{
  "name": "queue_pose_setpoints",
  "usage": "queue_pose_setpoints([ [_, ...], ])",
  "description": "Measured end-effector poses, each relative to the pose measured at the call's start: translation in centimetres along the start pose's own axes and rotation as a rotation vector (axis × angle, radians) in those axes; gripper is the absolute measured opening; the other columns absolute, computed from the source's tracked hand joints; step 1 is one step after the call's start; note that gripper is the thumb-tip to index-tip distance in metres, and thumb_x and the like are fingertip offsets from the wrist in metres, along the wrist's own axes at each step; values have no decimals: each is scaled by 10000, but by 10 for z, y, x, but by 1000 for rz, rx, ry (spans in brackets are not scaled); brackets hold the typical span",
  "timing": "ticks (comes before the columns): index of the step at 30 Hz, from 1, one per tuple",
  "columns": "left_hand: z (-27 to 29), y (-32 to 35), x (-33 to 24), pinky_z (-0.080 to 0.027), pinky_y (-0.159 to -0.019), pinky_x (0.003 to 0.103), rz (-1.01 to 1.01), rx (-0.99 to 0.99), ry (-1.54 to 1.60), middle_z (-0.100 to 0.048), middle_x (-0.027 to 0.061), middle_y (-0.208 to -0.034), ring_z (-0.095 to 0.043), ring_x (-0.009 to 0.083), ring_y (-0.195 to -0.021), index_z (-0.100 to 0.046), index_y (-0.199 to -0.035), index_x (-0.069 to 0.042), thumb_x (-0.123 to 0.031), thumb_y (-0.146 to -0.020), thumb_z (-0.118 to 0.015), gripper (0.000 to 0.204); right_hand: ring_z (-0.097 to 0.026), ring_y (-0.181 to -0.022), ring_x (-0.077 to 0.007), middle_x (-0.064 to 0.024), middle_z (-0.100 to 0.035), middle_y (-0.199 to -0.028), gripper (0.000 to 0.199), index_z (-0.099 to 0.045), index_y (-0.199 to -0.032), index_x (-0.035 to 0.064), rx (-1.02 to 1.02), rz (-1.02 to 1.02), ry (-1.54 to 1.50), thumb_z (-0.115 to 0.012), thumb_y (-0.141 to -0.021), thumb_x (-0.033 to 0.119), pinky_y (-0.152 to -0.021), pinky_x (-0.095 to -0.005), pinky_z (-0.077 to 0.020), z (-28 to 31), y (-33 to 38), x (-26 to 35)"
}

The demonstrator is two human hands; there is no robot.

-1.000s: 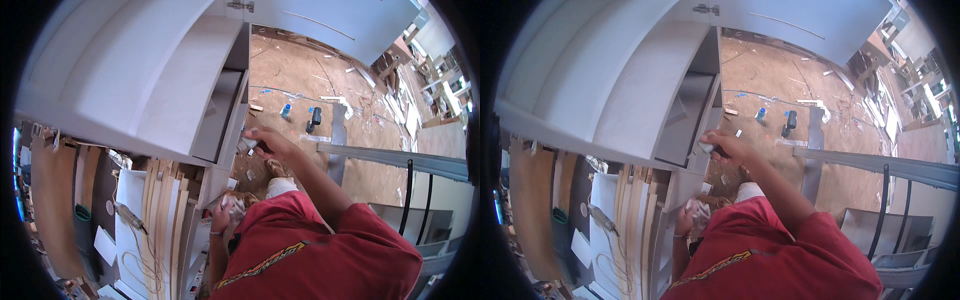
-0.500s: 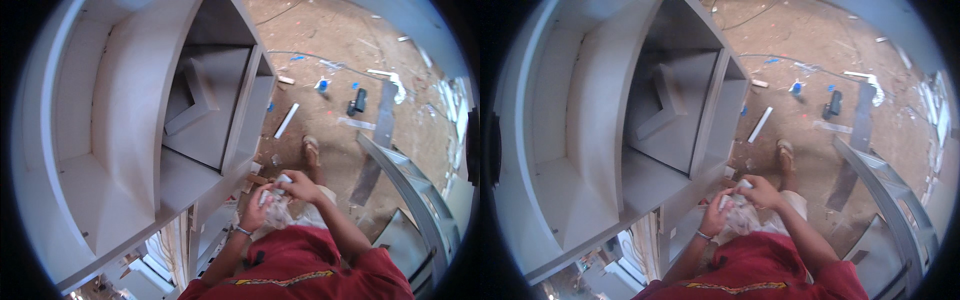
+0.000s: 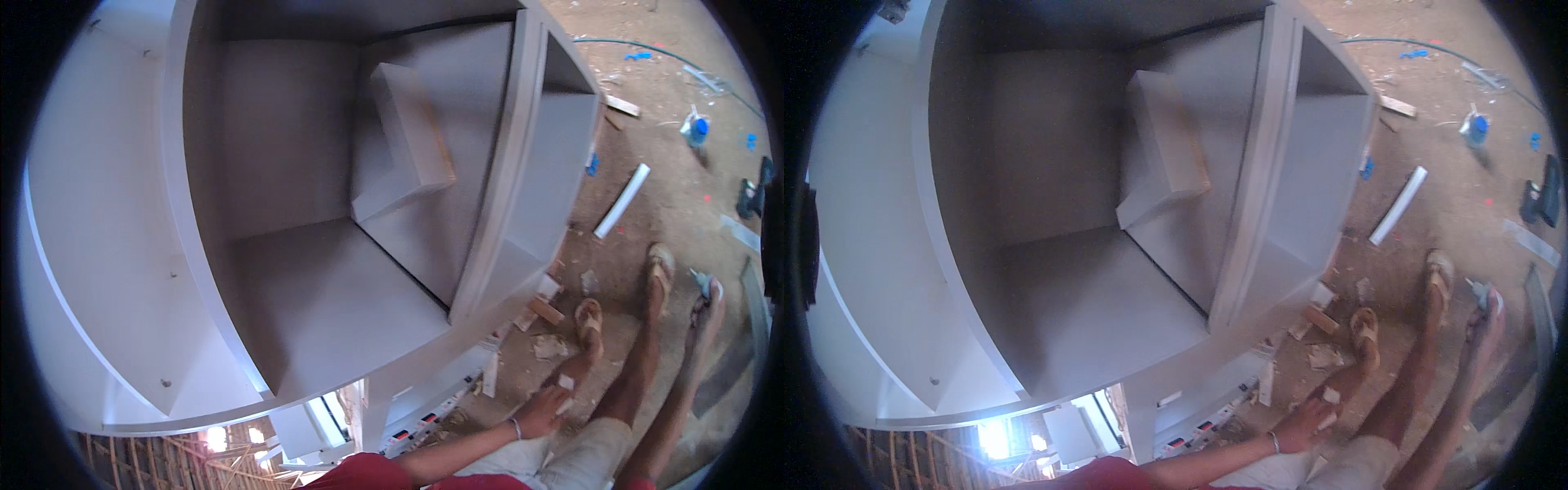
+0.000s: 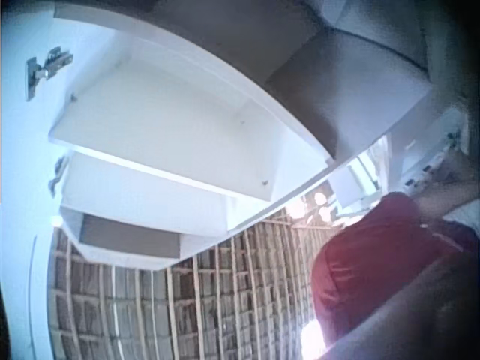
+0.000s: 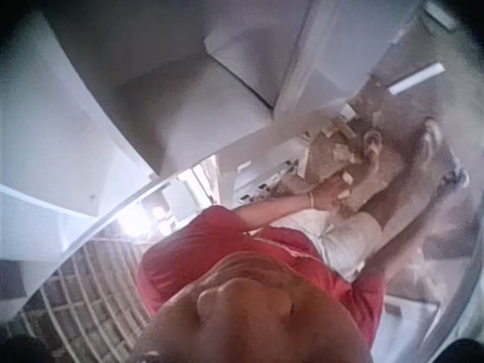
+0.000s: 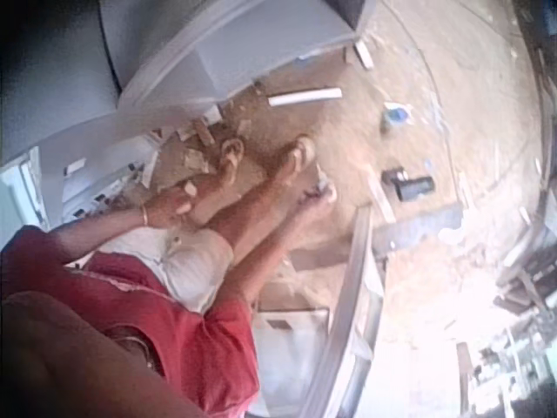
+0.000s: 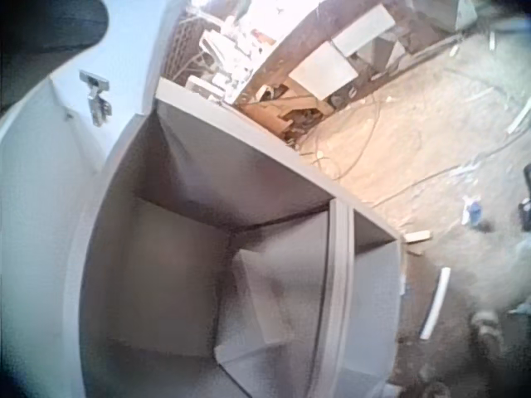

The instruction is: The person applies adhesive from a small bottle to the internal joints of a white cabinet and wipes the surfaces with a cloth. They climb a stepladder to reach the upper sections, install a wooden shelf, and wipe the exterior cabinet panels.

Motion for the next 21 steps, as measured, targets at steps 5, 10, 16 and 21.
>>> queue_pose_setpoints([
  [5, -31, 3, 37, -316, -1164, 502, -63, -34, -63, -482, 213, -1402, -428, 398, -1325, -458, -1456, -76, -266, -961, -593, 547, -522, -775, -64, 15, -603, -903, 293, -634, -1125, 42, 245, 44, 128, -611, -1007, 309, -696, -226, -417, -35, 6, -50],
  [10, -5, 3, 21, -345, -1099, 482, -127, -43, 35, -523, 199, -1229, -475, 392, -1224, -497, -1372, -32, -219, -957, -575, 462, -592, -965, -145, -60, -652, -1046, 287, -628, -1154, 17, 55, 337, 258, -643, -983, 247, -884, -286, -466, -108, 55, 17],
  [16, 4, -10, 26, -360, -1076, 482, -148, -14, -40, -523, 204, -1232, -479, 395, -1217, -501, -1373, -40, -199, -919, -611, 494, -648, -943, -170, -85, -690, -1024, 278, -639, -1153, 14, 263, 721, 58, -692, -916, 150, -833, -311, -510, -209, 104, 199],
  [21, 28, -30, 16, -366, -1059, 512, -260, -201, -202, -532, 201, -1215, -480, 399, -1228, -507, -1376, -68, -198, -910, -624, 498, -631, -719, -106, -24, -665, -842, 234, -652, -1064, 23, 396, 1068, -102, -669, -944, 224, -636, -248, -492, -292, 127, 294],
])
Point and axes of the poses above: each hand's wrist, its own y-axis away from the middle knuckle, its own z-axis out of the back of the hand, x = y × z, the point moved 3 cm from there along -y, towards the middle knuckle
